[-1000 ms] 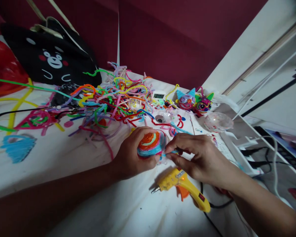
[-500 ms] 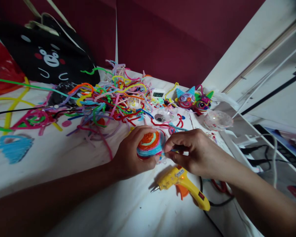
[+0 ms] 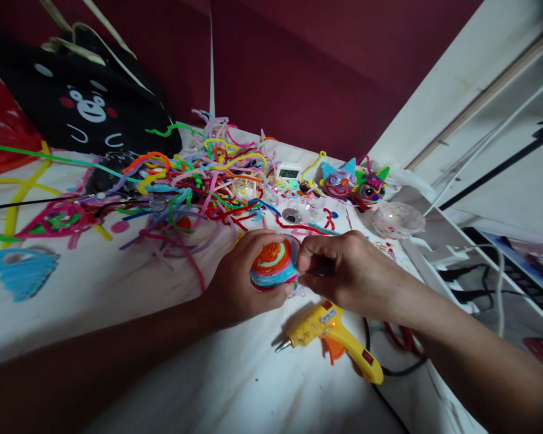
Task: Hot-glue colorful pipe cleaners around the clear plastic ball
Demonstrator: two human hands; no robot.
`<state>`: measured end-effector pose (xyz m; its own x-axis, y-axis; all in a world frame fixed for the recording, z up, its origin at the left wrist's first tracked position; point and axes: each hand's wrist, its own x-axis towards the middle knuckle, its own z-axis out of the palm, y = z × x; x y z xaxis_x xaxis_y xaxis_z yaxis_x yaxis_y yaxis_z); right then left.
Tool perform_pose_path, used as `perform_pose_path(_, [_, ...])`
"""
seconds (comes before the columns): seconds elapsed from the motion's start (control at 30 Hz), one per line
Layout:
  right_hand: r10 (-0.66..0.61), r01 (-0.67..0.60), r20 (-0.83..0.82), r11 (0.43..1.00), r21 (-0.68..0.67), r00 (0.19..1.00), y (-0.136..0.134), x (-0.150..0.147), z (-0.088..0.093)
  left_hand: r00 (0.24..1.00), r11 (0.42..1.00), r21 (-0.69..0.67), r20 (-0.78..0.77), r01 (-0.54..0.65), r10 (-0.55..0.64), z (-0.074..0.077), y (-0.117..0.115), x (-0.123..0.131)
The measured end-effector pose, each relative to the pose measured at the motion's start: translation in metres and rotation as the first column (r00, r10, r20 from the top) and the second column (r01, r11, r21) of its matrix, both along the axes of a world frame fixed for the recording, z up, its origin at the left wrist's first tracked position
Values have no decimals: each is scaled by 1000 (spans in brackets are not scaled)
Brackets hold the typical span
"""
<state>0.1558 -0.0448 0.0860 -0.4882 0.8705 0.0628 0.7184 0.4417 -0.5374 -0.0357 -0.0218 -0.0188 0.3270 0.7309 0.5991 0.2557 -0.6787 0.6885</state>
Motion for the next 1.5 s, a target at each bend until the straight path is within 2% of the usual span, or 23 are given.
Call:
perform_pose_path(0.23, [-50, 50, -1, 998, -44, 999, 3, -4, -1, 1000, 998, -62, 1, 19, -19, -2, 1, -1])
perform_pose_path(0.5, [-80, 83, 52, 995, -58, 995, 3, -16, 2, 1000, 1000, 3, -9, -29, 29, -2, 1, 1])
perform_pose_path(0.8, [-84, 84, 99, 996, 8, 992, -2, -22, -3, 997, 997, 7, -31, -76, 77, 3, -1, 0])
perform_pose_path(1.0, [-56, 46, 83, 992, 115, 995, -7, -7, -1, 998, 997, -47, 7, -57, 57, 1, -1, 0])
perform_pose_path(1.2, [-29, 30, -26, 999, 42, 999, -3, 11, 0, 999, 995, -97, 24, -30, 33, 0, 0, -2])
perform_pose_path(1.5, [-99, 96, -116, 995, -27, 988, 5, 13, -13, 999, 997, -81, 50, 12, -8, 1, 1, -1])
